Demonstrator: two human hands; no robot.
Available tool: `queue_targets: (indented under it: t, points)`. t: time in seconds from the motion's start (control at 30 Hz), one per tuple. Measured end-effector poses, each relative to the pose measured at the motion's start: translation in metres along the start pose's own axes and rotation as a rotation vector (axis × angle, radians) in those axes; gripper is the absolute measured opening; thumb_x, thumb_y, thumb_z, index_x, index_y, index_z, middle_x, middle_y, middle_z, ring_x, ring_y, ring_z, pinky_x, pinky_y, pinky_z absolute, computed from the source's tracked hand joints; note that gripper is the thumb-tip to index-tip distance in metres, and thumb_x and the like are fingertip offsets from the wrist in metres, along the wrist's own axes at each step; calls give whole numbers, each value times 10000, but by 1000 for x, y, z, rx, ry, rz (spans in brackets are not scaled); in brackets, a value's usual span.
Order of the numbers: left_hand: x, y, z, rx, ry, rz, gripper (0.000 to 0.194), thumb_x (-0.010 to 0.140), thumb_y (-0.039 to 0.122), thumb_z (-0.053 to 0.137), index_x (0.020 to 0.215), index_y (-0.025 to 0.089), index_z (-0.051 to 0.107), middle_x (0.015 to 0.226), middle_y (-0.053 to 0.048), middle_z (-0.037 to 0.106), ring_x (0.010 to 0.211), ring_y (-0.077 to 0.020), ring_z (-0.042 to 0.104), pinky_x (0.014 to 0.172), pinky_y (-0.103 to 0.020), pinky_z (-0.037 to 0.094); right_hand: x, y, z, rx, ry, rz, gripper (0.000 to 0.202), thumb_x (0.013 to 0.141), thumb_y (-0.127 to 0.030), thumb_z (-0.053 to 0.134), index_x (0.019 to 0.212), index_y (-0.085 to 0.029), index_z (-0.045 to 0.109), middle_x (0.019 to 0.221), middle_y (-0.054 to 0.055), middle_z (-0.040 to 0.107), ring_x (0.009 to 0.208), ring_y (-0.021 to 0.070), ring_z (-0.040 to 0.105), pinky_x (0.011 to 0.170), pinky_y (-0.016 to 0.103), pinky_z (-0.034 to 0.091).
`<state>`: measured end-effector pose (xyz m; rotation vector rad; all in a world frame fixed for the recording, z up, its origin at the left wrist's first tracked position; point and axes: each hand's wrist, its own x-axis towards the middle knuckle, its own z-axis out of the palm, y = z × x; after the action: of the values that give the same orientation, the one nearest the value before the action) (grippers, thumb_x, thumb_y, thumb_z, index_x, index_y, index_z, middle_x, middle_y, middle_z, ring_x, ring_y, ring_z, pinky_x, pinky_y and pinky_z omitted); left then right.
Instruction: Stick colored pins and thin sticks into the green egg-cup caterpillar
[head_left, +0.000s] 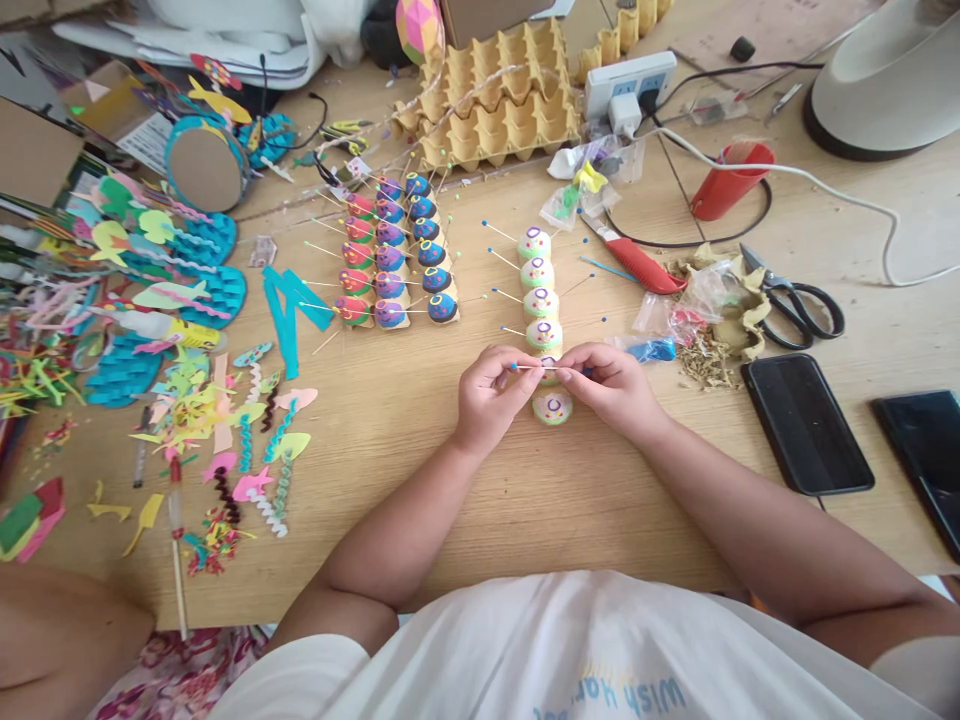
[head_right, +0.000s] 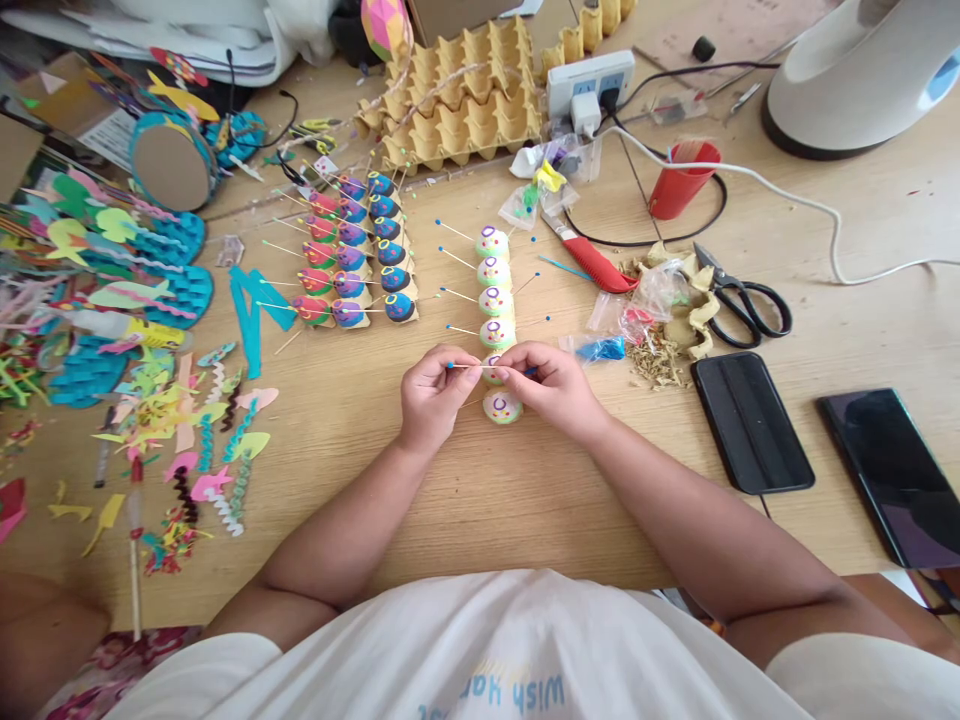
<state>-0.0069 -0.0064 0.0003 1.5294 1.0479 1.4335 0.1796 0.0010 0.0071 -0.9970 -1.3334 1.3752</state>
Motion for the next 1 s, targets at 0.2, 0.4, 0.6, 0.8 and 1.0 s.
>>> queue_targets:
  t: [0.2, 0.4, 0.6, 0.8, 1.0]
  points:
    - [0, 2, 2, -40, -22, -32, 102, 913, 333, 793, 891, 234, 780, 902, -20, 748, 869, -127, 674, 785, -251, 522, -1, 1, 0, -73, -2, -34, 404, 851, -616, 783, 889, -214, 763, 755, 32, 701, 646, 136, 585, 578, 277, 473]
    - [0, -4, 1, -73, 218, -182, 294, 897, 501, 783, 901, 216, 712, 871, -13, 729, 756, -111, 632, 725, -245, 506, -5, -4, 1, -489, 65, -250, 235, 950, -384, 705, 1077, -192, 753, 684, -15, 552, 590, 114, 439, 589, 291, 390]
    - [0, -2, 4, -154, 214, -206, 310, 874, 483, 811, 886, 210, 663, 939, -58, 794, 788, -132, 700, 736, -263, 544, -4, -1, -1, -621, 61, -264, 240, 931, -315, 728, 1126, -179, 758, 672, -34, 490, 619, 126, 464, 621, 294, 381]
    - [1, -6, 4, -78, 270, -238, 266, 900, 444, 781, 882, 200, 677, 888, -46, 770, 789, -122, 700, 758, -250, 560, -3, 3, -2, -592, 71, -165, 294, 897, -357, 767, 1131, -180, 764, 688, -29, 510, 614, 126, 450, 609, 293, 372]
    - [0, -8, 5, -26, 267, -260, 142, 918, 330, 746, 908, 204, 680, 889, -23, 736, 814, -110, 680, 765, -225, 539, 0, 7, -3, -553, 45, -120, 298, 876, -359, 780, 1117, -185, 770, 682, -34, 509, 608, 122, 436, 606, 292, 365]
